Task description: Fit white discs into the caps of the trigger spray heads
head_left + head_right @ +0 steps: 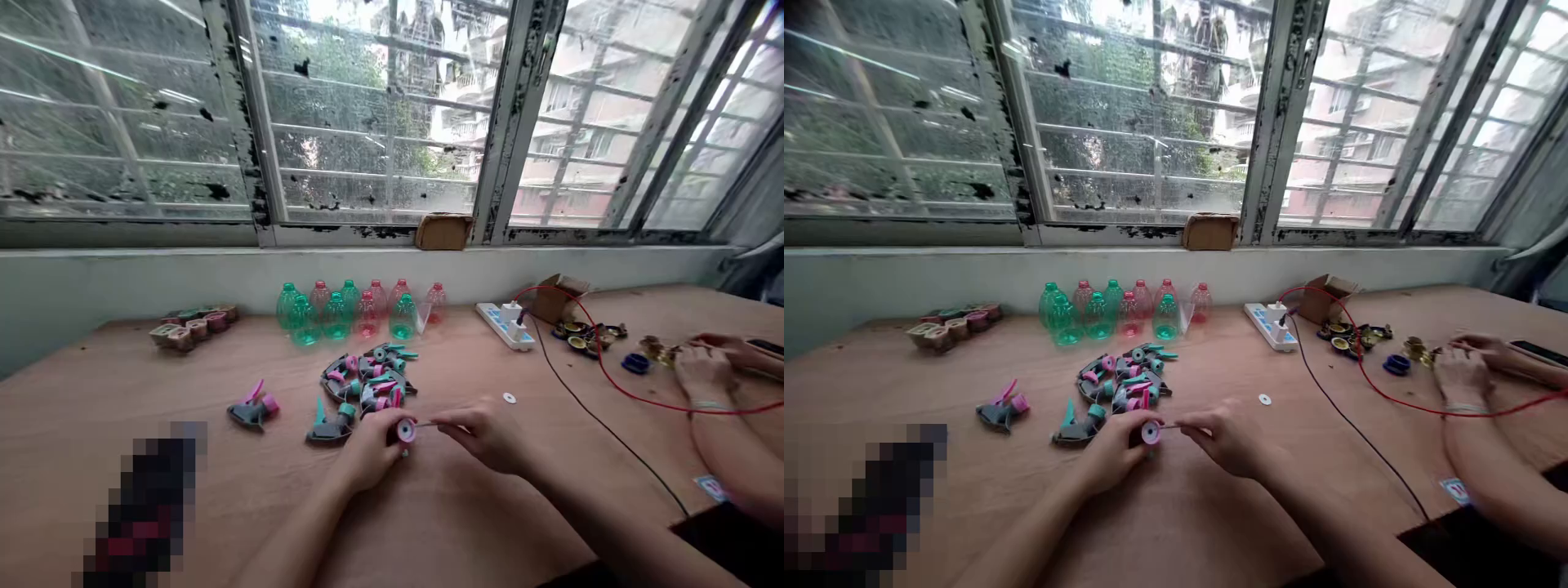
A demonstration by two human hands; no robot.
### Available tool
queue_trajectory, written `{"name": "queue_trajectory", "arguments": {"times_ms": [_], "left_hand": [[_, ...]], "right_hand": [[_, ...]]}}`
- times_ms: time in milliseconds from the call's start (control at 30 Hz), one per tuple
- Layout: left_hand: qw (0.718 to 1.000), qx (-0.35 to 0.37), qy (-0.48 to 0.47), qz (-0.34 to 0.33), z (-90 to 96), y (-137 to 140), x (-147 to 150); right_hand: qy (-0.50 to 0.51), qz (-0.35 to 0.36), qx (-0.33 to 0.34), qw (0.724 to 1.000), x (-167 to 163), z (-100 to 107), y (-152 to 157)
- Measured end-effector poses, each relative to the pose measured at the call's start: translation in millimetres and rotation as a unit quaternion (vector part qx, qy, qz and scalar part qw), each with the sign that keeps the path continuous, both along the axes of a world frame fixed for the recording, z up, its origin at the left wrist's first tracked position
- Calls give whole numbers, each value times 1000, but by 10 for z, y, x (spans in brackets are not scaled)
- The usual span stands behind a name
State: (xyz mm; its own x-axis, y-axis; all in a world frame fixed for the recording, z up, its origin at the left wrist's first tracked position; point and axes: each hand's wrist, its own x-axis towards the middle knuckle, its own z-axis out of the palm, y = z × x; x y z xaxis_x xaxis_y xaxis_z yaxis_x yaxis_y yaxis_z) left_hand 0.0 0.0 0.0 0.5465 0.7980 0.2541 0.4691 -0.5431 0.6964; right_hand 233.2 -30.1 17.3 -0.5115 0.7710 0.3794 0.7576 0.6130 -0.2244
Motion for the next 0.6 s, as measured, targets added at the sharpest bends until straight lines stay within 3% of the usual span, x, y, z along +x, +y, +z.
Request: {"name": "queue_trajectory", "arguments": {"times_ms": [233, 600], "left_hand": [[1000, 3, -16, -11, -6, -15, 23], [1000, 11, -20, -17, 9, 0, 8]], "right_hand": [[-188, -47, 30, 981, -138, 262, -196], [-280, -19, 102, 954, -402, 361, -135]]}}
